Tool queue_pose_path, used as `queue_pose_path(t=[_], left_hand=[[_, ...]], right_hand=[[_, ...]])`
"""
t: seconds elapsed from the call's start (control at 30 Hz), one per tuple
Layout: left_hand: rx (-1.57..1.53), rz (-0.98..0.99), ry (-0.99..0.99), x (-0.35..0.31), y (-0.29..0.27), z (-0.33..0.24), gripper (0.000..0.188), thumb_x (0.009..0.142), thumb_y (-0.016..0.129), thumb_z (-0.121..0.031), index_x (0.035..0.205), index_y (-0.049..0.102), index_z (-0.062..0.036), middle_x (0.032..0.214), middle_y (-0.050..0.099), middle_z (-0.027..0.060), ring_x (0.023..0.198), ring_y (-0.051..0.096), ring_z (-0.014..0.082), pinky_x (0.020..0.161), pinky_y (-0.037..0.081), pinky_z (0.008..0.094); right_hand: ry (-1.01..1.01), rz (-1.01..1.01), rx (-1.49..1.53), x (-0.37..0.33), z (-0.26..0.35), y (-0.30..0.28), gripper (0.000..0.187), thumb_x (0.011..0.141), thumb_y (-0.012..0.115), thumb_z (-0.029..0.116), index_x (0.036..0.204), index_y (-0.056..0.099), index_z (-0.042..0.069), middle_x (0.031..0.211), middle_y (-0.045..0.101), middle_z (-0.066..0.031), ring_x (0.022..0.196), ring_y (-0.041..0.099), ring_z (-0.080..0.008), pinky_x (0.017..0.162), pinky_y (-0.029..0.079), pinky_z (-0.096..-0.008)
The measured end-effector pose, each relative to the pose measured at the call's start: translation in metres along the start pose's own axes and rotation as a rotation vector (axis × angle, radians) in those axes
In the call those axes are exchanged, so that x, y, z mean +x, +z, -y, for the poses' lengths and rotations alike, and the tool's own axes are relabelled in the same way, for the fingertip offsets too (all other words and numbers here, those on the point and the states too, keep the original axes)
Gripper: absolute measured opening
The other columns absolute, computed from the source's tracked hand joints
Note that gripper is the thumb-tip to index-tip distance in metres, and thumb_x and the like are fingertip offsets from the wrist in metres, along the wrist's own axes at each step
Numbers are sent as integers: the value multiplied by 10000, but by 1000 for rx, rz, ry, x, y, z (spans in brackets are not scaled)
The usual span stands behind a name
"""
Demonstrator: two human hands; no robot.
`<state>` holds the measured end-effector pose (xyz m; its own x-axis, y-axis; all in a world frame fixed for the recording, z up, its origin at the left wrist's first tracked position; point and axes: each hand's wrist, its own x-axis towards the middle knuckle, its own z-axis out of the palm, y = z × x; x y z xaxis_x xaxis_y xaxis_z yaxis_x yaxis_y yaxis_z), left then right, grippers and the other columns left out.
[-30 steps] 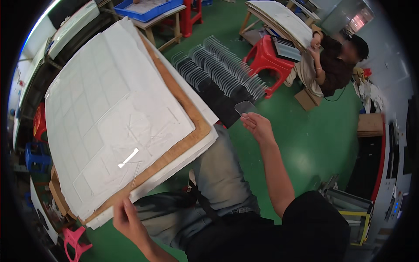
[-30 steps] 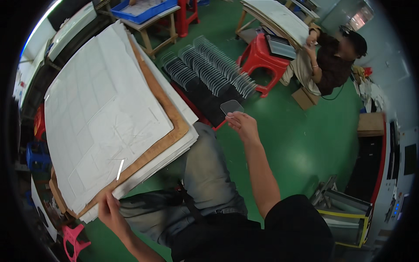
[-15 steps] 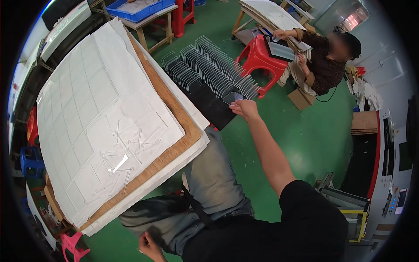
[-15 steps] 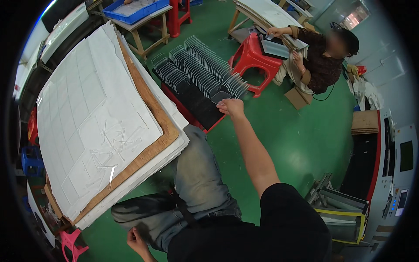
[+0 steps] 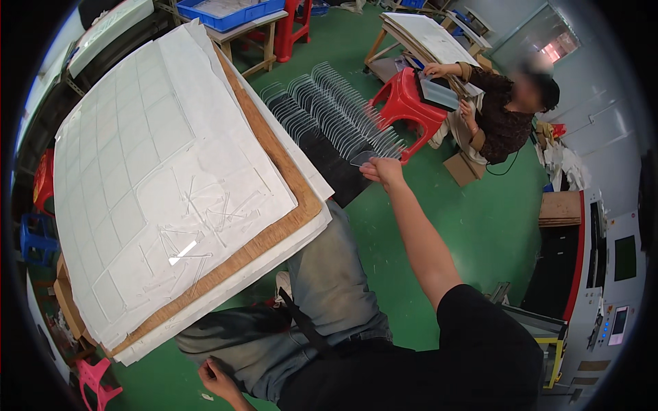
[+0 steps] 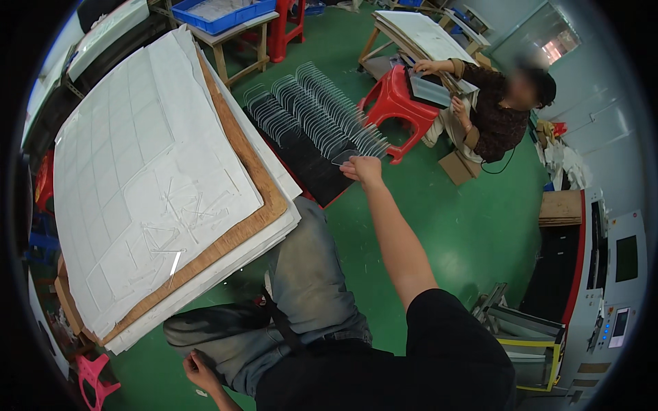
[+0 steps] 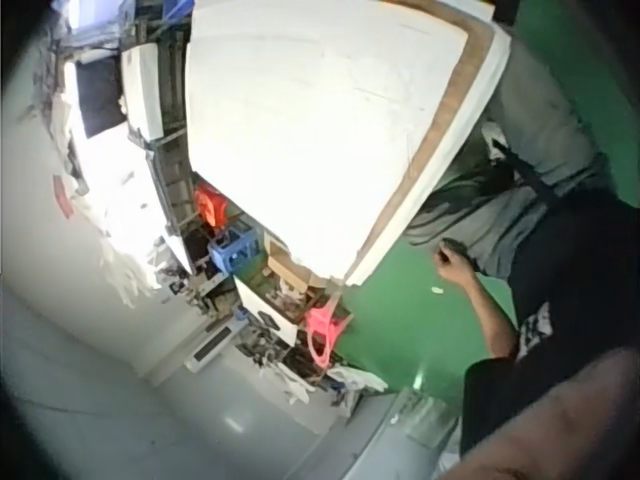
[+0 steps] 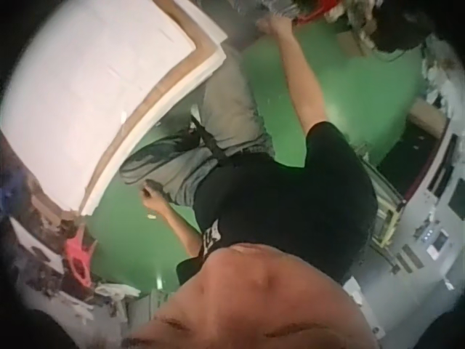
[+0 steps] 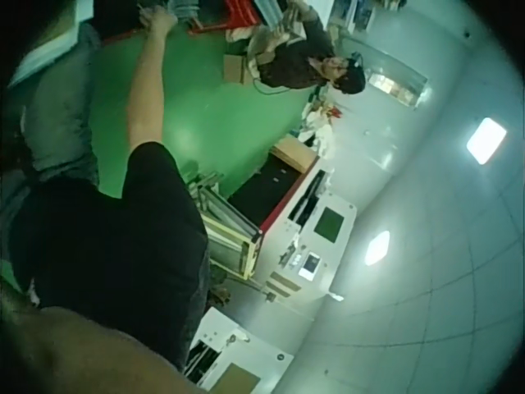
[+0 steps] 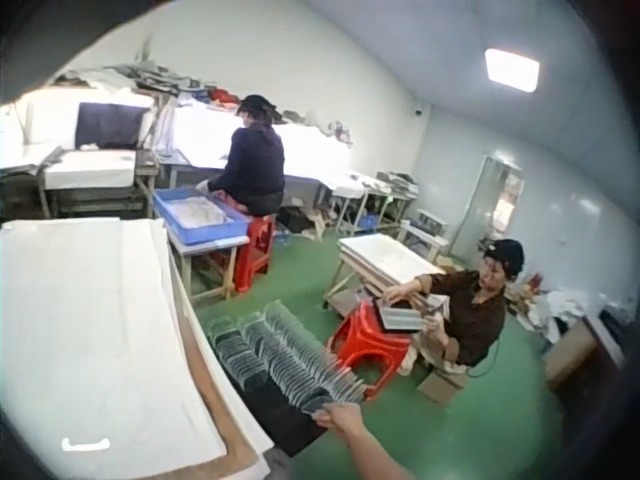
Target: Placing and aligning sheets of small mosaic tiles onto a backing board in a factory setting.
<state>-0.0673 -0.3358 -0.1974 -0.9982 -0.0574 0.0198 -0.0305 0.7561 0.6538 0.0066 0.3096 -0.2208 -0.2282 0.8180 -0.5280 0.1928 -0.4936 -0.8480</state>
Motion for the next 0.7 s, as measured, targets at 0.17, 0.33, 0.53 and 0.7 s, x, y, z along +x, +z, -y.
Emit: queue_pose_path(t=[0.17, 0.33, 0.53, 0.7], left_hand=[[41, -59, 14, 4, 18, -3, 259, 926, 558, -213, 800, 553, 14, 725, 537, 107, 650, 471, 224, 654, 426, 324], [47, -116, 48, 2, 21, -11, 245, 921, 559, -188, 771, 526, 3, 695, 499, 98, 633, 443, 218, 638, 416, 332], [3, -160, -9, 9, 26, -12, 205, 872, 591, -135, 718, 529, -14, 682, 491, 88, 627, 437, 212, 620, 406, 329], [94, -193, -66, 5, 24, -16, 209, 830, 624, -128, 679, 519, -29, 668, 492, 75, 611, 448, 236, 605, 401, 337]], right_hand=[[-30, -1, -38, 0, 17, 8, 187, 882, 556, 96, 967, 585, -68, 817, 674, -158, 707, 693, -248, 586, 576, -289], [-37, -13, -104, -10, 23, 17, 215, 876, 577, 143, 984, 597, -41, 827, 675, -154, 701, 689, -249, 585, 570, -298], [-165, 45, -177, -26, 14, 13, 222, 867, 569, 198, 991, 626, 23, 876, 656, -98, 677, 624, -158, 565, 517, -271], [-112, -85, -221, 15, 1, -13, 306, 870, 573, 210, 1086, 578, -8, 980, 578, -112, 821, 571, -190, 610, 523, -304]])
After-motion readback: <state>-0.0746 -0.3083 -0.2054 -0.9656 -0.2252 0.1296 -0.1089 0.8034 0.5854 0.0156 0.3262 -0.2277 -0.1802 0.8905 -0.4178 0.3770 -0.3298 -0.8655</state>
